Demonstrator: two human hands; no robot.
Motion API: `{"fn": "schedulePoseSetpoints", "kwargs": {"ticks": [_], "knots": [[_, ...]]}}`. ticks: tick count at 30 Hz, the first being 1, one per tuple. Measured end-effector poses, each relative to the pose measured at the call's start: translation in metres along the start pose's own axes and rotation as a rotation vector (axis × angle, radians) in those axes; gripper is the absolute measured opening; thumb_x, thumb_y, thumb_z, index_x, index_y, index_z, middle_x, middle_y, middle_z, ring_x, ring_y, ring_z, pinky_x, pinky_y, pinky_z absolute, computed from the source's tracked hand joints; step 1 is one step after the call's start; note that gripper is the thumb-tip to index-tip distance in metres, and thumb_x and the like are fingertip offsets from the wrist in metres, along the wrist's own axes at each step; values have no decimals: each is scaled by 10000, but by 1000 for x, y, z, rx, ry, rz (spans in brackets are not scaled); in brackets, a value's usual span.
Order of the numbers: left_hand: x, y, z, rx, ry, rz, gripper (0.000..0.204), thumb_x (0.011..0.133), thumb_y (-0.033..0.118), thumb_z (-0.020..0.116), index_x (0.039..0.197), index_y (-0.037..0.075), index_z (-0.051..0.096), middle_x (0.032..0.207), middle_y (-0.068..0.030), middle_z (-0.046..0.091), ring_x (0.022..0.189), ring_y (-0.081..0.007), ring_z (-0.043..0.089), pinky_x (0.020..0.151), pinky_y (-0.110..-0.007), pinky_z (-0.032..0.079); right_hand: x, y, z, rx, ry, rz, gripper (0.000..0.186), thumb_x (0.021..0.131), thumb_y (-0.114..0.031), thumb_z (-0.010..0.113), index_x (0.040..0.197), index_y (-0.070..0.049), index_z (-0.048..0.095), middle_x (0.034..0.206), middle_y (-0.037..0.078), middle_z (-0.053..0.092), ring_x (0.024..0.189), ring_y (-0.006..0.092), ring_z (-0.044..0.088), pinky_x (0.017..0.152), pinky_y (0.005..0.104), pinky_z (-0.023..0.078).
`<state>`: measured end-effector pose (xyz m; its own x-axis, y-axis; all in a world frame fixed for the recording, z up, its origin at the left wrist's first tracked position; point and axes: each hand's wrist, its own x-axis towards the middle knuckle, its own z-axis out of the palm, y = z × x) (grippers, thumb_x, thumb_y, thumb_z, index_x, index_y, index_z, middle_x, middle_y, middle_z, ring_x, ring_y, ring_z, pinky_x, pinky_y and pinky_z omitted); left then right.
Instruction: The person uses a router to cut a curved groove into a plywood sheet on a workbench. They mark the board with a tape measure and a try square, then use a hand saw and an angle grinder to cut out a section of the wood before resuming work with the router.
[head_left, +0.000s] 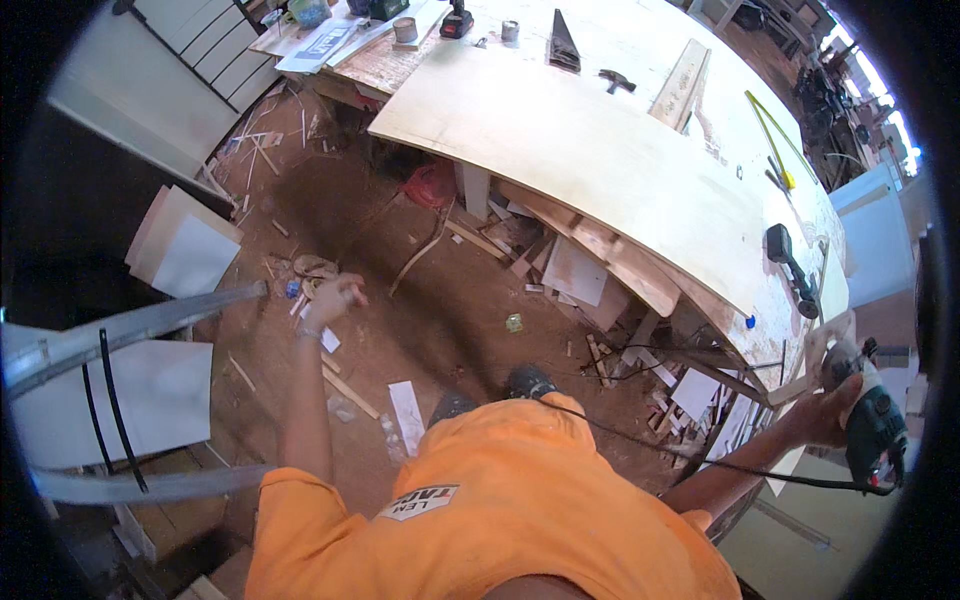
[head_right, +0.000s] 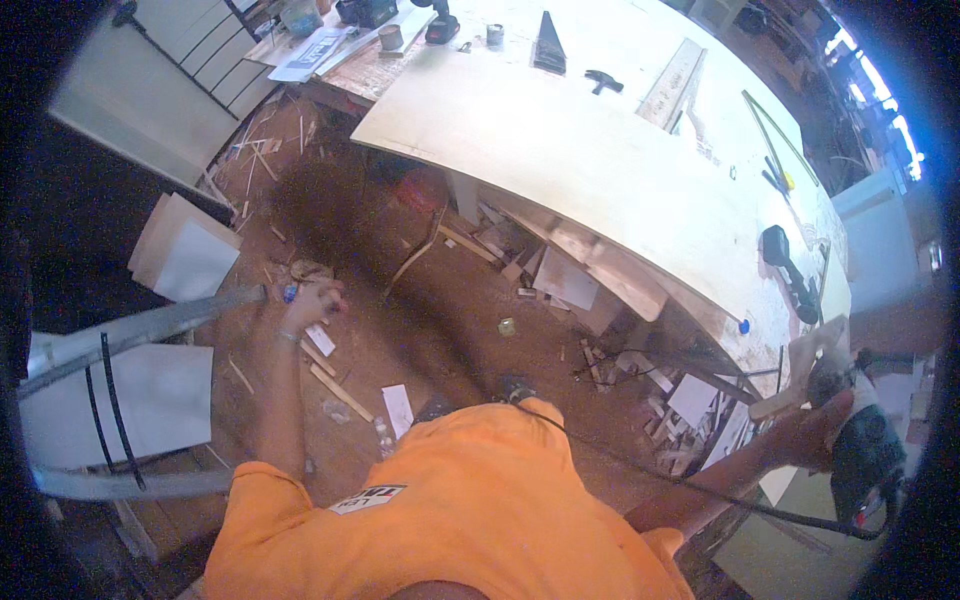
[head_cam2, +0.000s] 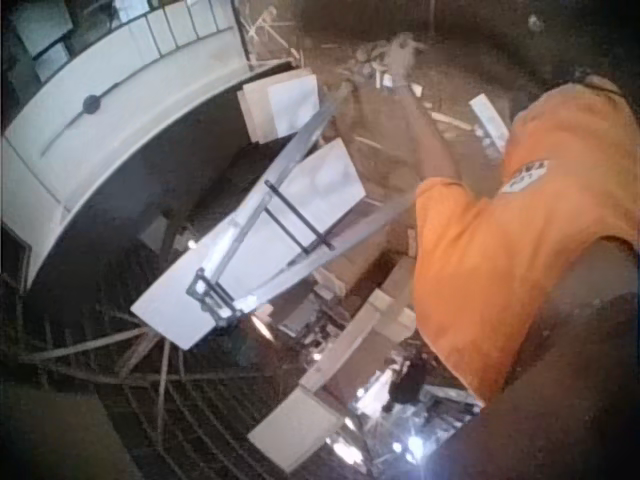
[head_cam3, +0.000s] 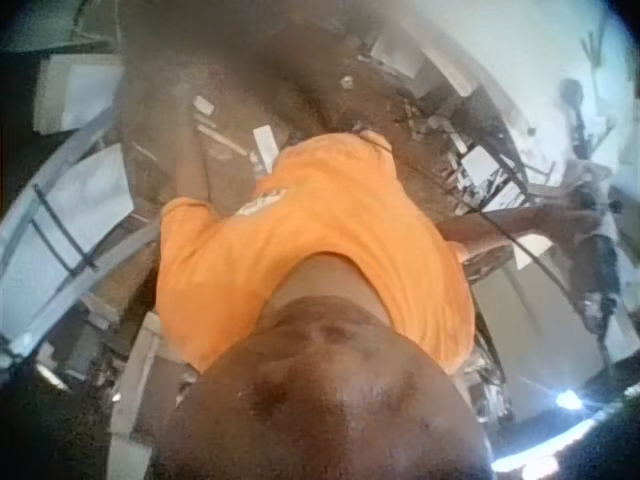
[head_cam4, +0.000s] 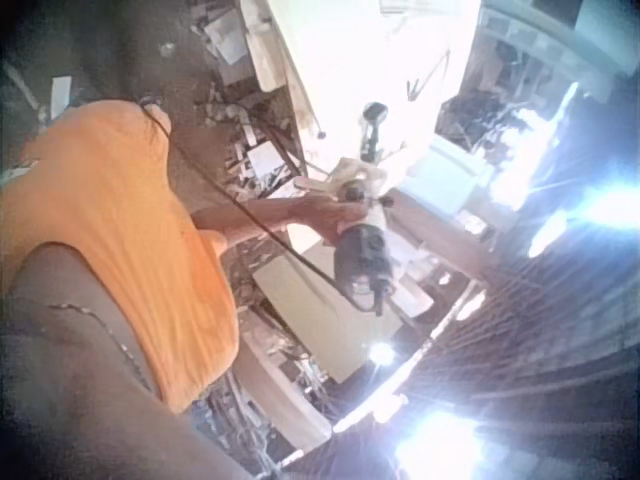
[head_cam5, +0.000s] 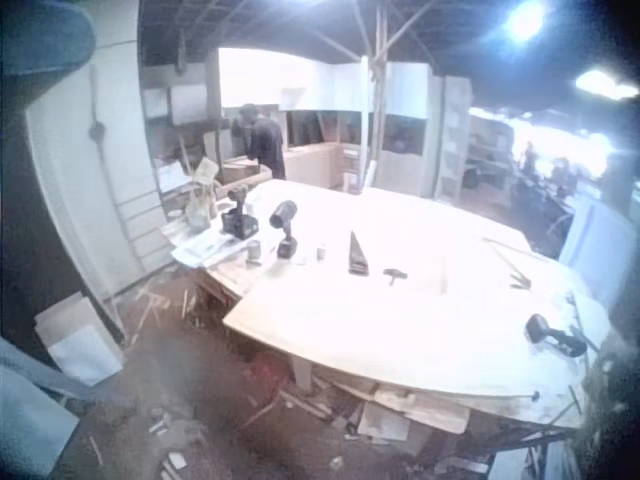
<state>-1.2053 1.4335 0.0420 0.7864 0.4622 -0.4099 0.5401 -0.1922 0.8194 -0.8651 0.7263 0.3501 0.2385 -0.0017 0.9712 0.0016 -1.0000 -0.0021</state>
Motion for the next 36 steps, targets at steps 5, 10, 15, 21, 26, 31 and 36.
{"fn": "schedulePoseSetpoints", "kwargs": {"ticks": [5, 10, 15, 21, 26, 31, 36], "knots": [[132, 173, -137, 134, 336, 368, 342, 1029, 201, 553, 1262, -31, 647, 989, -132, 760, 896, -178, 727, 837, -332, 563, 8, -130, 13, 593, 146, 294, 563, 821, -226, 895, 1190, 69, 589, 1204, 184, 676, 1029, 265, 695, 849, 424, 640], [222, 319, -170, 472, -18, 547, 329, 1015, 198, 594, 1284, 18, 654, 1168, -129, 728, 1085, -211, 680, 986, -343, 515, -17, -197, 31, 484, 160, 178, 563, 814, -240, 900, 1187, 66, 612, 1192, 175, 676, 1002, 261, 694, 837, 420, 636], [184, 351, -13, 428, -1025, 837, 743, 828, 155, 654, 1533, 92, 429, 1476, -202, 558, 1340, -337, 548, 1149, -426, 418, -9, -322, 15, 430, 128, 380, 606, 809, -277, 906, 1231, 46, 617, 1207, 165, 679, 1021, 279, 688, 906, 431, 590], [211, 313, -29, 524, -1855, 790, 569, 919, 375, 648, 1337, -7, 601, 1182, -238, 699, 1098, -332, 671, 937, -442, 516, 23, -391, -93, -351, -57, 338, 653, 827, -320, 887, 1305, 22, 603, 1222, 158, 684, 1041, 282, 690, 922, 422, 574], [328, 327, -152, 469, -1425, 285, 275, 1034, 255, 595, 1190, 38, 658, 862, -49, 692, 792, -111, 650, 668, -313, 536, -41, -520, -207, -654, -188, 400, 648, 843, -329, 856, 1340, -1, 601, 1225, 145, 693, 1081, 280, 686, 947, 405, 553], [424, 315, -271, 878, -1633, 399, 304, 1066, 262, 534, 1235, 28, 633, 905, -80, 717, 768, -128, 667, 666, -299, 573, -139, -735, -189, -490, -117, 697, 582, 830, -251, 853, 1308, -12, 622, 1207, 133, 697, 1114, 253, 675, 972, 405, 539], [505, 324, -305, 1020, -1568, 334, 303, 1044, 198, 535, 1257, 0, 622, 889, -133, 727, 755, -201, 711, 660, -360, 579, -177, -859, -186, -191, -97, 1033, 570, 833, -202, 859, 1307, -9, 607, 1225, 111, 680, 1106, 219, 670, 988, 387, 538]]}}
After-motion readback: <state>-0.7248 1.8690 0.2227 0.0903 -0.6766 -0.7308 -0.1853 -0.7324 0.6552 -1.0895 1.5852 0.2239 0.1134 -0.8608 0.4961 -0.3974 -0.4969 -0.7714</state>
